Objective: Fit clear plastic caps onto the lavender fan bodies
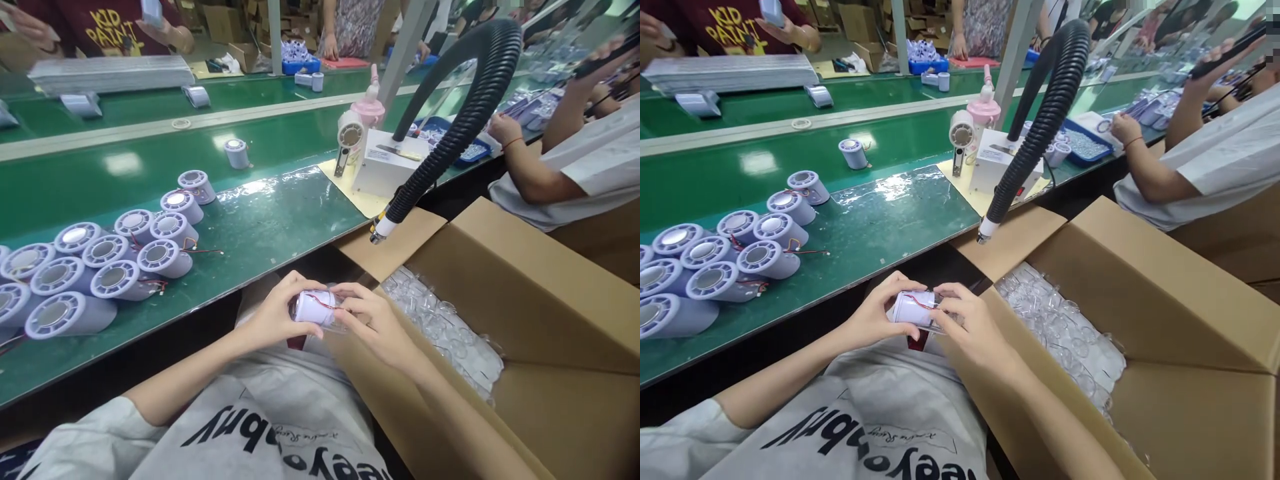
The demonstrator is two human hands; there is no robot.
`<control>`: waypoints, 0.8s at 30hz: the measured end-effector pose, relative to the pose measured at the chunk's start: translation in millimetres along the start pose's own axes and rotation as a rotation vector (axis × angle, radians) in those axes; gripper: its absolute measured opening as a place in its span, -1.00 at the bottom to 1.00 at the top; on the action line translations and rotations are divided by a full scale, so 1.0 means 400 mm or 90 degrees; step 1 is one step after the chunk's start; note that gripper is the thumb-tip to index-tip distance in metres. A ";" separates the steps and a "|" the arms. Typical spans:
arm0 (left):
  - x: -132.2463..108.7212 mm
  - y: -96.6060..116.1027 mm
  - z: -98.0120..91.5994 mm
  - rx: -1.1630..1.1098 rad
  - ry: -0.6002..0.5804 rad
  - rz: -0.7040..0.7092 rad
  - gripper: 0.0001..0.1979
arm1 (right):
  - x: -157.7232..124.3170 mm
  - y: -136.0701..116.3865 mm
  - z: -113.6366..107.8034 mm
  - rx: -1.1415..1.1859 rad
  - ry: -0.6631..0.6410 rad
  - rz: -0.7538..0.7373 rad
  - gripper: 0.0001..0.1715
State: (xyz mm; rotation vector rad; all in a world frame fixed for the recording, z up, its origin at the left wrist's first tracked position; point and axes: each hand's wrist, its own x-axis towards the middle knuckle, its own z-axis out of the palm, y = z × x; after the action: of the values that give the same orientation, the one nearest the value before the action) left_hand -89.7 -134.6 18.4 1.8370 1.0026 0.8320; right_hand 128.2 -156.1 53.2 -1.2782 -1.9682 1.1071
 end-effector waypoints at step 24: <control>-0.037 0.021 -0.007 -0.340 -0.169 -0.060 -0.24 | -0.055 0.025 -0.009 0.095 -0.011 -0.090 -0.47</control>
State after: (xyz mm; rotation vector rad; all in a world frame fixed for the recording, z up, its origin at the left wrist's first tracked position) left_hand -96.1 -149.1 24.7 1.3850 0.6174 0.6936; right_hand 144.4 -172.9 46.4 -1.0387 -1.9169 1.1736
